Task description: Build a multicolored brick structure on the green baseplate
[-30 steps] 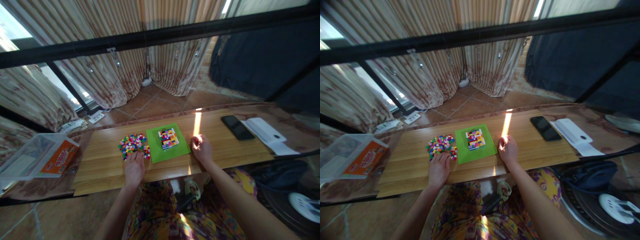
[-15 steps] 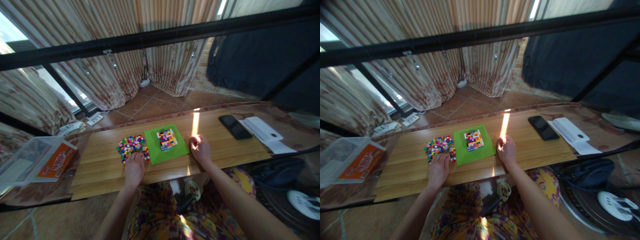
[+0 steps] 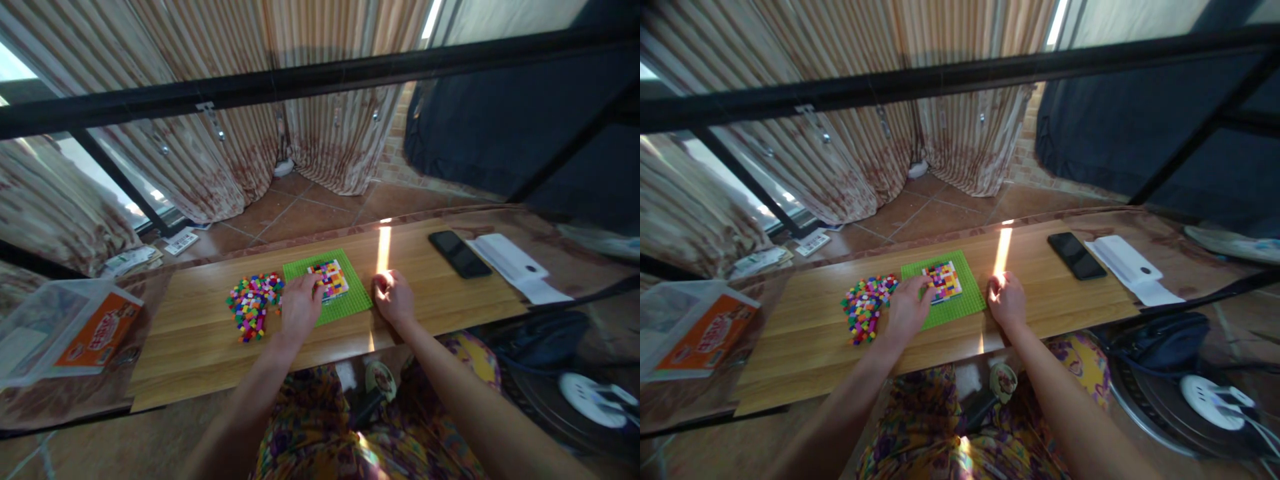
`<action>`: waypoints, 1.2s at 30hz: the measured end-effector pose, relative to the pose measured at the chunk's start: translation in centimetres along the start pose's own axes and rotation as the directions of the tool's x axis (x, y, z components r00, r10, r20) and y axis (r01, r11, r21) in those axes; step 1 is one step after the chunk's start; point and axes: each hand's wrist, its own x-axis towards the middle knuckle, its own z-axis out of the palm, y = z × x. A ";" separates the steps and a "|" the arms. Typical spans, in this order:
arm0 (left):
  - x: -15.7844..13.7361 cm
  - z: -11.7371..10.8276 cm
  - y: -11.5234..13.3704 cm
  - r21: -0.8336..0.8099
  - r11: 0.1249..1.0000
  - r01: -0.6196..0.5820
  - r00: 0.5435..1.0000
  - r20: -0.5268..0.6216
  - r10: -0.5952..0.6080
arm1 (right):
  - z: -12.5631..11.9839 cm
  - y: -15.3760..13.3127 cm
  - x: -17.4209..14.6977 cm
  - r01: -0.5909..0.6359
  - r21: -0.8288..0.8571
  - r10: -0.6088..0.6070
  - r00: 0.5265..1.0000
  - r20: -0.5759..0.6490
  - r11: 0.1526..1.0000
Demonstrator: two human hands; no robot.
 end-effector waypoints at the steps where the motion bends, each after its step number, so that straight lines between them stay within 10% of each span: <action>1: 0.5 0.3 0.1 0.025 0.999 -0.026 0.999 0.019 0.026 | 0.0 0.0 0.0 -0.003 -0.002 0.003 1.000 0.000 1.000; 11: 2.5 1.8 -0.7 0.022 0.976 -0.217 0.964 0.165 0.210 | -0.1 -0.1 0.1 -0.015 -0.005 0.015 1.000 0.008 1.000; 36: 2.4 1.7 0.5 0.020 0.996 -0.091 0.978 0.188 0.086 | -0.1 -0.2 0.1 -0.021 0.020 0.021 1.000 0.001 1.000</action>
